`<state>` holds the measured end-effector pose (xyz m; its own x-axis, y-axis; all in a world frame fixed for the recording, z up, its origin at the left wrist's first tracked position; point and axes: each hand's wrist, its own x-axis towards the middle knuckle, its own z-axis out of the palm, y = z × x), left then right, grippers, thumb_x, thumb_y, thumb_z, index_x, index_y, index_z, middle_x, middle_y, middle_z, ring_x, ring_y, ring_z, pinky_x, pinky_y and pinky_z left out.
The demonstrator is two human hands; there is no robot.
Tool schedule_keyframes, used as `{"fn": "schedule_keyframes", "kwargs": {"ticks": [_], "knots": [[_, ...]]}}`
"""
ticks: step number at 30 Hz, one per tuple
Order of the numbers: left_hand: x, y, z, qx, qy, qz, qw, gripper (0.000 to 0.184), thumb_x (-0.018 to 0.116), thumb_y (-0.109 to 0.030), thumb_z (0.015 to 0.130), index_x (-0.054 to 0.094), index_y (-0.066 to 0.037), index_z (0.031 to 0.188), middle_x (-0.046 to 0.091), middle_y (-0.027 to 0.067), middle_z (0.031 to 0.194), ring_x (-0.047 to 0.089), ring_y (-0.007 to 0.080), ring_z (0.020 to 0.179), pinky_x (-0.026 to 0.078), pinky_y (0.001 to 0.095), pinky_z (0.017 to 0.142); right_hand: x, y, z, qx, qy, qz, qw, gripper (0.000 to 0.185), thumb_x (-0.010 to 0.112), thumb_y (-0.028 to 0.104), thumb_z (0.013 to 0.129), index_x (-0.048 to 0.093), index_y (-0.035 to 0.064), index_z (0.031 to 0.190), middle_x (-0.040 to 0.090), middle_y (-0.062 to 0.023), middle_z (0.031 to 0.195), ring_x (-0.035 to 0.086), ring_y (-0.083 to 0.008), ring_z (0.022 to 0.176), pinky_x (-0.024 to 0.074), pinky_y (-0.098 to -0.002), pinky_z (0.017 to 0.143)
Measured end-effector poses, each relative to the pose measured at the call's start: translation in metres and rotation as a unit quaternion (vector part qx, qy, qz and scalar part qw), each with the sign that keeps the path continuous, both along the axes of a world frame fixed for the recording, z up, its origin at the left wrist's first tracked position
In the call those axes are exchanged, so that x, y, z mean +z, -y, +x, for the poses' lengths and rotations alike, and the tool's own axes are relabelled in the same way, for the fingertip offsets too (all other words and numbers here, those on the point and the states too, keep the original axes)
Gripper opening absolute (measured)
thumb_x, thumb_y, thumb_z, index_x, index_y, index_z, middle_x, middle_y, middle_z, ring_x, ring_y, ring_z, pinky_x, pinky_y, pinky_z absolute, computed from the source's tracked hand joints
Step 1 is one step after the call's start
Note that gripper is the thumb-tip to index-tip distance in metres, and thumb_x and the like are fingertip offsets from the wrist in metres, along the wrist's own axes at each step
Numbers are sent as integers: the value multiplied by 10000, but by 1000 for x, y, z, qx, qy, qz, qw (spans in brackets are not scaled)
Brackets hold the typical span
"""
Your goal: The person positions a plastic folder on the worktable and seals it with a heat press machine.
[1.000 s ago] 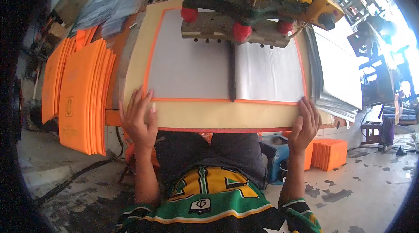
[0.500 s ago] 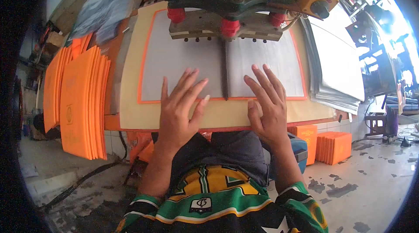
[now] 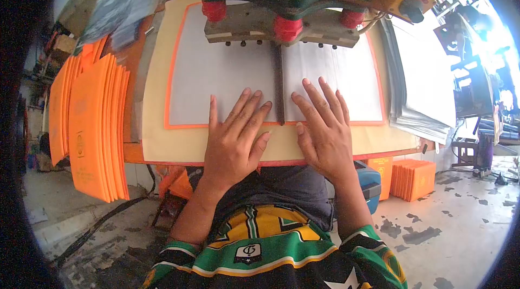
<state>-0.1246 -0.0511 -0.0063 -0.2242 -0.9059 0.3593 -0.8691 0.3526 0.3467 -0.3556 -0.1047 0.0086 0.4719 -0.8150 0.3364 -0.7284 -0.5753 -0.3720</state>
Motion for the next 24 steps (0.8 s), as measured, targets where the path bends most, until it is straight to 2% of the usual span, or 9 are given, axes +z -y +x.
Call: {"fn": "schedule_keyframes", "kwargs": {"ticks": [10, 20, 24], "knots": [[-2, 1, -1, -1, 15, 3, 1000, 555, 646, -357, 1063, 618, -132, 1570, 559, 103, 1669, 419, 294, 1627, 136, 770, 1311, 2, 0, 1, 7, -8, 5, 1000, 457, 561, 251, 1036, 720, 116, 1443, 509, -145, 1713, 362, -421, 1644, 234, -614, 1347], [-3, 1, 0, 1, 15, -1, 1000, 541, 650, -366, 1064, 633, -131, 1551, 568, 93, 1663, 433, 283, 1618, 150, 772, 1305, -1, -1, 1, 1, -17, 11, 1000, 449, 576, 201, 1022, 728, 111, 1434, 519, -143, 1705, 371, -413, 1639, 241, -608, 1350], [-2, 0, 0, 4, 18, 1, 1000, 541, 654, -366, 1061, 634, -136, 1550, 564, 89, 1667, 438, 279, 1613, 153, 772, 1303, -1, -1, 2, 1, -9, 13, 1000, 451, 583, 186, 1021, 722, 110, 1443, 562, -145, 1667, 415, -405, 1614, 251, -606, 1347]]}}
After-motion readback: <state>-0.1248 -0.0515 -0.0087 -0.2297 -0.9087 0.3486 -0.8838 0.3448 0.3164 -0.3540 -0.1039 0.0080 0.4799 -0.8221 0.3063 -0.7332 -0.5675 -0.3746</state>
